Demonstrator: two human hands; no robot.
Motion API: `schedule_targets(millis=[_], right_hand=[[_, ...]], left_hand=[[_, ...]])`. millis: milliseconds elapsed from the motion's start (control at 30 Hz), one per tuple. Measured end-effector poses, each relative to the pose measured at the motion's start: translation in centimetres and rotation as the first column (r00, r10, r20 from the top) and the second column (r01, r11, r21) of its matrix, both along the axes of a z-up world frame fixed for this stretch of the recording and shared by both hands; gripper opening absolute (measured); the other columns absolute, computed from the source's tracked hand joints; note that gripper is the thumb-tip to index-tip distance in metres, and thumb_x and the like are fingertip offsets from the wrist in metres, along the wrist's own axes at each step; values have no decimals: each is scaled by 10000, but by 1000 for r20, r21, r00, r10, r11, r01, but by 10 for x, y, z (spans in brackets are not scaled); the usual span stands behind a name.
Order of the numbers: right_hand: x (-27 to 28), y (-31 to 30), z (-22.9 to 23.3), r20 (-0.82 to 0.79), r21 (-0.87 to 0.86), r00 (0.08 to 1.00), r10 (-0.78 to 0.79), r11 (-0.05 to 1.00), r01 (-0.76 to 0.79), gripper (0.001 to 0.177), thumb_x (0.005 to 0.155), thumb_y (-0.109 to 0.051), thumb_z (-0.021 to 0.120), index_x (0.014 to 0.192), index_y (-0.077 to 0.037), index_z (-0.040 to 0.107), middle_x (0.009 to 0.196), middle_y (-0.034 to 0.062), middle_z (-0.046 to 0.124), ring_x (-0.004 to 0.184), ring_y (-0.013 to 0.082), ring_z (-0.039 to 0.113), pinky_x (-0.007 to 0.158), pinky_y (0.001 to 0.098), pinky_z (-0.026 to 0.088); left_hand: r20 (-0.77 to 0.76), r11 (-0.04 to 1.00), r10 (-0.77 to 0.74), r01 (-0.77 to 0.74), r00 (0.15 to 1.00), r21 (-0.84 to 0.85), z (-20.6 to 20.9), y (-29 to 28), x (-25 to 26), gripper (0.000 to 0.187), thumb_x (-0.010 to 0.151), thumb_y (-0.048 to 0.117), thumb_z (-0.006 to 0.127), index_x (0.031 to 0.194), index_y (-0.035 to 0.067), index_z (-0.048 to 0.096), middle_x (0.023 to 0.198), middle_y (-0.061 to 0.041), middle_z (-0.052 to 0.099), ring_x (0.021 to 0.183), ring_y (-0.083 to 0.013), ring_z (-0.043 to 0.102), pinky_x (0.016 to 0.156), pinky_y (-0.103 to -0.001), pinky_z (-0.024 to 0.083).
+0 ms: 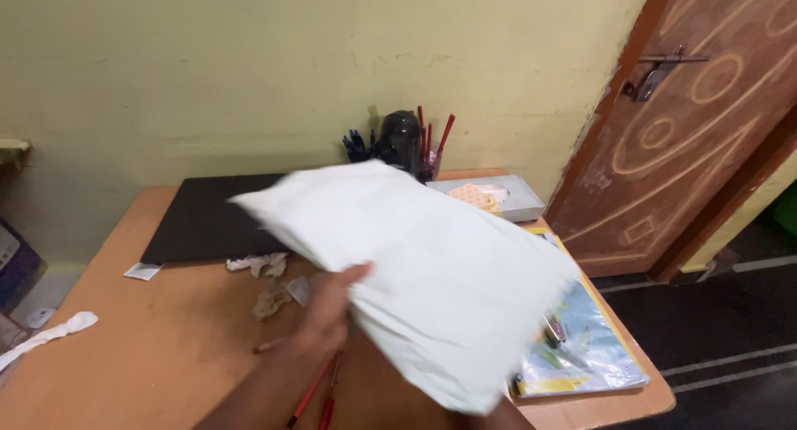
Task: The person cleans a wooden desk by picking up scraps of paper and used tissues, organizing loose papers and notebooks, and gathering pens and pencils into a group.
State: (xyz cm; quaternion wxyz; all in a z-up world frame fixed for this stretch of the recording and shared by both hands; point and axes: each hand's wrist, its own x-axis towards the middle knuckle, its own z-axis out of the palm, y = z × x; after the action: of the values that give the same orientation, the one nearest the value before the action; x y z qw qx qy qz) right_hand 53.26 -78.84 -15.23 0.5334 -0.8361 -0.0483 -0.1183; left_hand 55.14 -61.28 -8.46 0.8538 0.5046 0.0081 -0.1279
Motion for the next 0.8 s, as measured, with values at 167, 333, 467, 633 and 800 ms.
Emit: schedule_targets(millis=[167,333,467,633,800], right_hand=[[15,-10,-32,22,-127,1000,2,992,0,421,945,-325,590,1322,-159,504,1374,56,500,1287,267,477,1064,394,435],[42,-20,-84,95,-391,995,17,920,22,471,980,-378,527,1397,-179,441,1469,54,433,1346,266,431,1108,400,407],[56,-27,-112,198,-697,980,39,708,113,511,1008,-421,477,1458,-194,391,1544,52,380,1393,265,394,1143,404,385],[50,-18,-89,-62,-218,998,20,975,-33,601,1010,-435,460,1535,-182,312,1602,44,332,1411,248,396,1149,381,395],[31,-16,-47,-210,525,937,280,841,-133,554,986,-369,421,1518,-232,345,1631,1,376,1398,223,460,1059,354,445]], left_hand=[[94,973,-221,213,971,92,-26,-108,-3,559,800,140,709,1280,-135,622,1274,-250,709,1124,-311,684,1015,-411,499],[9,828,-364,319,931,461,-41,-156,30,598,864,250,748,1319,-110,602,1329,-249,669,1224,-312,577,1076,-392,367],[-64,779,-383,359,922,514,-51,-181,61,700,904,298,769,1389,-113,478,1368,-270,563,1319,-360,511,1119,-447,386],[81,763,-363,246,928,598,-58,-194,67,689,828,238,770,1374,-86,501,1324,-236,650,1252,-351,614,1100,-440,466],[121,879,-330,258,936,401,-61,-156,59,633,876,80,715,1451,53,451,1262,-146,623,1095,-264,604,947,-383,516]])
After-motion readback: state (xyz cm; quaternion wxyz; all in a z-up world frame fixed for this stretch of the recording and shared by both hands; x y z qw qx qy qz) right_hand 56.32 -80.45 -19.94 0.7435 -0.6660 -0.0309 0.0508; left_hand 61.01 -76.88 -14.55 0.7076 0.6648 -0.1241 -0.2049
